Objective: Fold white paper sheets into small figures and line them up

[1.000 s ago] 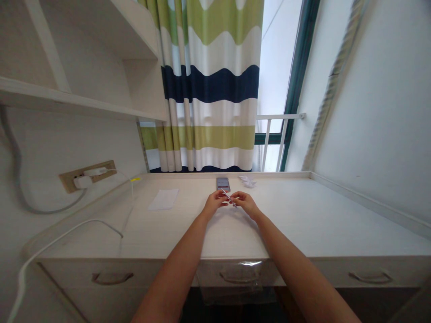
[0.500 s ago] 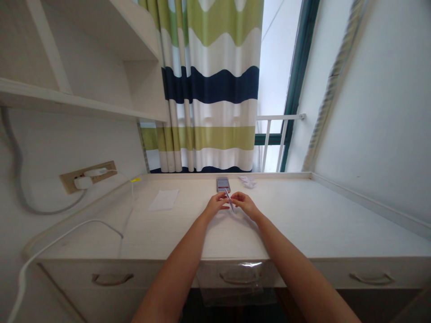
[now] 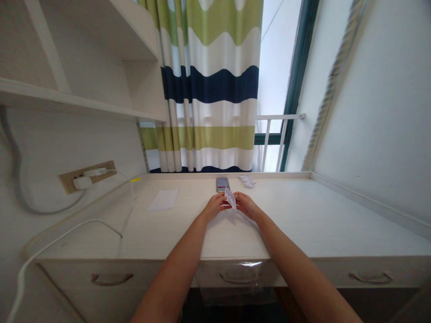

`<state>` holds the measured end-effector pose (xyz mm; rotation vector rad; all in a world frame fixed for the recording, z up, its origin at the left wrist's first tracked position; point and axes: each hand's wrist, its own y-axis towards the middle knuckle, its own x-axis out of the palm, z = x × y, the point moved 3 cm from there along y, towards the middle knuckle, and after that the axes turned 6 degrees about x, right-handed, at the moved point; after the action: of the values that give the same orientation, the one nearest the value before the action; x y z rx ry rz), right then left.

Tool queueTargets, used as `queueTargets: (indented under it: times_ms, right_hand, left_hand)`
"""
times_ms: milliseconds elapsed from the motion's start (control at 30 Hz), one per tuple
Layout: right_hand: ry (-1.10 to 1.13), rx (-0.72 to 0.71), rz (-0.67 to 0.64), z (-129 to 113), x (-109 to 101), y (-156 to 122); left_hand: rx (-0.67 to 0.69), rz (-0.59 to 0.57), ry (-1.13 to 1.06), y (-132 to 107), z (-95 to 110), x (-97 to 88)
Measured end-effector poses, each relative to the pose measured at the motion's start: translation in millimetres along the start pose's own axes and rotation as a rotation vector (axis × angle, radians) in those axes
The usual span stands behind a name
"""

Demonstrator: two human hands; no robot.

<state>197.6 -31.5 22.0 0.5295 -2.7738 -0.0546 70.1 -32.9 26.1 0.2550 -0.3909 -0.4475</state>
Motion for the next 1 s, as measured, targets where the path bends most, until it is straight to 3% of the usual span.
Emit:
queueTargets:
  times_ms: [233, 533, 1000]
  right_hand:
    - [-0.023, 0.031, -0.008, 0.8, 1.1, -1.9]
    - [-0.104, 0.053, -0.034, -1.1, 5.8, -7.2]
    - [-0.013, 0.080, -0.044, 2.2, 5.3, -4.3]
  left_hand:
    - [-0.020, -0.033, 0.048, -1.5, -0.2, 1.6]
    - [-0.028, 0.080, 0.234, -0.3, 0.5, 2.7]
    - [-0.016, 0.085, 0.192, 1.0, -2.7, 2.3]
